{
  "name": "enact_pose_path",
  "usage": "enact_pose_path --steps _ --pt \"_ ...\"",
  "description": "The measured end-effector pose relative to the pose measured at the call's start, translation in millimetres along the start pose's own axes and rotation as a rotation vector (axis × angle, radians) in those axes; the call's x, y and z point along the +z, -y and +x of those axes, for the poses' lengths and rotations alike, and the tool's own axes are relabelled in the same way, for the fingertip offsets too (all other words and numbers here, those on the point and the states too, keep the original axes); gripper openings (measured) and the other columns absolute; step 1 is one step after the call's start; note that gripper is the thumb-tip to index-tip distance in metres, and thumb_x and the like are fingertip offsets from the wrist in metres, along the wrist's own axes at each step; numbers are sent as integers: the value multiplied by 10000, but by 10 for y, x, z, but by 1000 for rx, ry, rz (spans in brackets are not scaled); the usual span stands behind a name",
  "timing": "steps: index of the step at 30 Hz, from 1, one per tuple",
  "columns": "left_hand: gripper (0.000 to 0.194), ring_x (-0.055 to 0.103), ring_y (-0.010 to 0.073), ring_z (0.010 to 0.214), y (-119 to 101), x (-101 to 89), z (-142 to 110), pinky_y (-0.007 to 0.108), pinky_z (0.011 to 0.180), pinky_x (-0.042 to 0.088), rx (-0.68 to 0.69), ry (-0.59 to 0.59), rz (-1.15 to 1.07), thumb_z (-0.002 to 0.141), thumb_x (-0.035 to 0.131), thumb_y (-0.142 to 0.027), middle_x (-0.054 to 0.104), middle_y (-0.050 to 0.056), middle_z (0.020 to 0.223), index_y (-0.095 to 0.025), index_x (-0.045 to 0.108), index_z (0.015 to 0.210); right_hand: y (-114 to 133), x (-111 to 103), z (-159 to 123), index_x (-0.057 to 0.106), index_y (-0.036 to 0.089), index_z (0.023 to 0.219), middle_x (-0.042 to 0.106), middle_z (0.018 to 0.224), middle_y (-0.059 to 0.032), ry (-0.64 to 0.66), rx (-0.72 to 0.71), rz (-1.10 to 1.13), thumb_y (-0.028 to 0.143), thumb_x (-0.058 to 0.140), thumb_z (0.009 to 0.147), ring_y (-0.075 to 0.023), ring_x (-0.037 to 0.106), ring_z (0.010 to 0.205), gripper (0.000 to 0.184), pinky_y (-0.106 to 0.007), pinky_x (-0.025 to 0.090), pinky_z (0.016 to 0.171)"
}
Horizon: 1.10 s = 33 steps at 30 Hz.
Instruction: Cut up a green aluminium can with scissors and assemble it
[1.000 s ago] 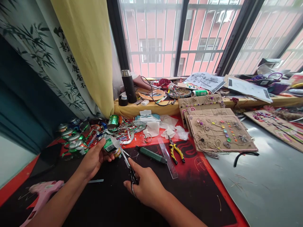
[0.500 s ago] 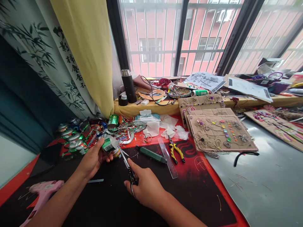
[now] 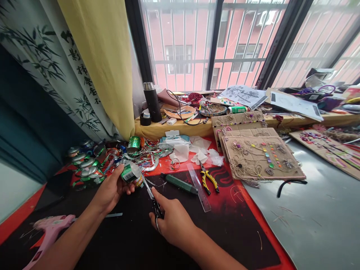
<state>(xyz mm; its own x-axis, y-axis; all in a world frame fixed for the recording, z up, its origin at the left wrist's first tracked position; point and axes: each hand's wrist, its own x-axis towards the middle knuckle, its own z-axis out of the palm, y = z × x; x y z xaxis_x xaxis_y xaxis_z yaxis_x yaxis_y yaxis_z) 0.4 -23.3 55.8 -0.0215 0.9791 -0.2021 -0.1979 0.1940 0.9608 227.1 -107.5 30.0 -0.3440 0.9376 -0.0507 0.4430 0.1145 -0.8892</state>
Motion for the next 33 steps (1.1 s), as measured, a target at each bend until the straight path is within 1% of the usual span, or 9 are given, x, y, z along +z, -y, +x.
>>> enact_pose_path --steps 4,8,11,15,19,21,25,29,33 --pt "605 640 177 471 -3 0 -3 260 410 485 7 -10 10 732 818 -741 750 93 678 -147 722 807 -9 0 -6 488 245 1661 463 661 77 4 -3 0 255 719 889 -117 359 572 806 -230 270 542" --pt "628 644 172 462 -5 6 -18 251 400 483 7 12 7 737 800 -766 752 94 681 -149 714 815 -16 6 -10 458 268 1677 462 669 78 19 28 42 284 747 889 -115 380 558 840 -229 244 530" --pt "617 650 168 463 -13 18 -32 244 397 488 5 38 10 738 804 -762 755 83 685 -158 708 821 -15 4 -5 462 257 1675 452 662 81 22 28 45 286 750 890 -116 371 562 837 -230 244 529" --pt "615 646 164 456 -23 32 -37 240 389 487 15 32 12 727 815 -760 754 82 680 -159 705 806 -1 -5 4 480 232 1664 446 663 84 15 10 29 250 707 900 -115 336 580 798 -235 256 542" --pt "613 641 162 452 -20 23 -25 238 385 485 3 28 3 735 809 -759 743 79 664 -158 701 793 -7 0 2 493 210 1657 502 700 71 7 -7 28 218 677 903 -108 342 591 777 -226 292 564" --pt "610 644 162 455 -16 15 -20 235 384 483 0 30 -1 746 803 -756 743 76 668 -158 700 808 -28 9 -1 483 211 1663 513 709 66 14 -12 42 226 679 906 -108 358 590 783 -222 286 555" --pt "595 644 157 451 -25 15 -27 226 383 478 -7 28 5 781 775 -746 747 68 673 -160 686 842 -70 20 0 467 242 1673 423 659 85 19 -9 52 273 734 899 -109 346 563 819 -220 245 528" --pt "568 634 155 432 -50 47 -55 223 372 470 -32 47 -2 775 790 -719 733 54 641 -168 660 826 -74 13 5 451 264 1681 417 663 89 27 -4 78 296 761 902 -110 343 564 840 -222 237 523" --pt "549 629 154 421 -57 62 -72 222 366 467 -44 44 -11 770 800 -700 733 49 635 -176 650 830 -71 0 13 465 250 1674 371 650 98 9 -21 33 265 757 905 -108 303 572 823 -228 222 521"
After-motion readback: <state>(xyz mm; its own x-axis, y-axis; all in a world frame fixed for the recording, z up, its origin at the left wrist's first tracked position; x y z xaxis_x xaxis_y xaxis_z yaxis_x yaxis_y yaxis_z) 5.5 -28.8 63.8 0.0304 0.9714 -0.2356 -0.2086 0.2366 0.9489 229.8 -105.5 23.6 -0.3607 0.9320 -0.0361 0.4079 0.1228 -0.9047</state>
